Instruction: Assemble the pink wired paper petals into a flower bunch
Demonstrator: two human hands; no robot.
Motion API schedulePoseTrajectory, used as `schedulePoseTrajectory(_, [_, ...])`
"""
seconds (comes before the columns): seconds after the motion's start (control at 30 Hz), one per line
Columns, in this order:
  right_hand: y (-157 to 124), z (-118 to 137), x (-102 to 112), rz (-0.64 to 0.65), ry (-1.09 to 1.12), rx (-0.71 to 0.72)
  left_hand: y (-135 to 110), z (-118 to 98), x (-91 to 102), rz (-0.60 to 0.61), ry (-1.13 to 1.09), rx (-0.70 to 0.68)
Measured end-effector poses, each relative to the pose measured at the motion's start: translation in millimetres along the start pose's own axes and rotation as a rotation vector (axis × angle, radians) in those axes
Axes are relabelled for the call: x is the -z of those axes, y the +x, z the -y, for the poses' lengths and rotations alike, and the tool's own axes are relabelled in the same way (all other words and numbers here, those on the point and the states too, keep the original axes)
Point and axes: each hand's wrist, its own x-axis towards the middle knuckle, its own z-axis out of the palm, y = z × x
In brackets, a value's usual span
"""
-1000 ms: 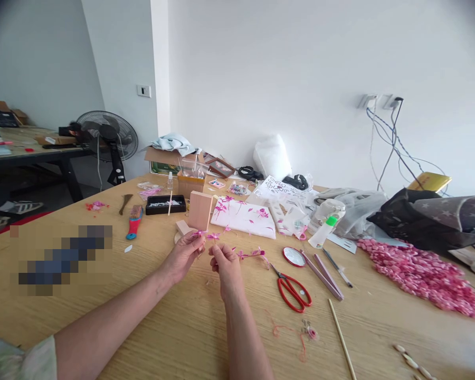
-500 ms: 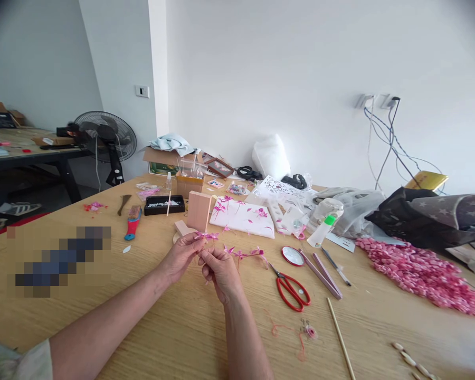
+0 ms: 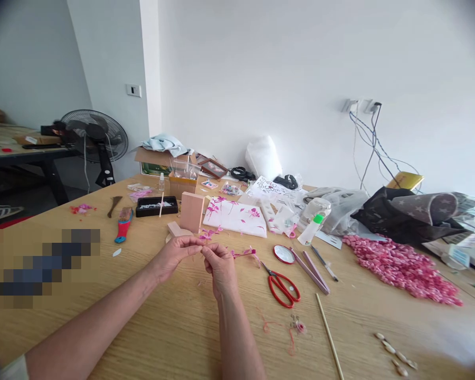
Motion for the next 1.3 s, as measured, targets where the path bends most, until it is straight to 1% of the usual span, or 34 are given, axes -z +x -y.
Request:
schedulePoseTrajectory(0.07, [1.5,-0.5,1.3,-0.022,-0.018,0.008,1.2,-1.9,0.6,-0.029,0.104,-0.026])
schedulePoseTrajectory(0.17, [2.9,-1.5,2.8,-0.041,-0.043,0.016,2.2,-1.8,0.2,-0.059,0.165,-0.063])
schedulePoseTrajectory(0.3, [3.7,-2.2,3.6,-0.022,-0.027,0.0,0.6,-0.1,-3.9,-0.068,0.145,-0.117])
schedulePoseTrajectory(0.43, [4.2,-0.8,3.3,0.008,0.062,-0.046,-2.3,-0.7,-7.4,-0.081,0.151,-0.156])
schedulePoseTrajectory(0.63, [2.0,3.0,1.8,0.052,0.171,-0.131,-3.3,-0.1,-6.7,-0.083,0.138,-0.193])
schedulePoseTrajectory(0.83, [1.5,5.0,2.6,0.054,0.24,-0.124,-4.4,0.2,-7.7,-0.105,0.136,-0.203])
schedulePoseTrajectory(0.97, [1.9,5.9,3.8,0.044,0.251,-0.169,-5.7,-0.4,-8.1,-0.068,0.032,-0.175])
schedulePoseTrajectory(1.17, [2.5,7.6,4.8,0.05,0.35,-0.21,-5.5,3.2,-6.2,0.021,-0.351,-0.005])
schedulePoseTrajectory(1.3, [2.2,8.5,5.3,0.08,0.418,-0.225,-4.7,7.0,-6.2,0.066,-0.455,0.011])
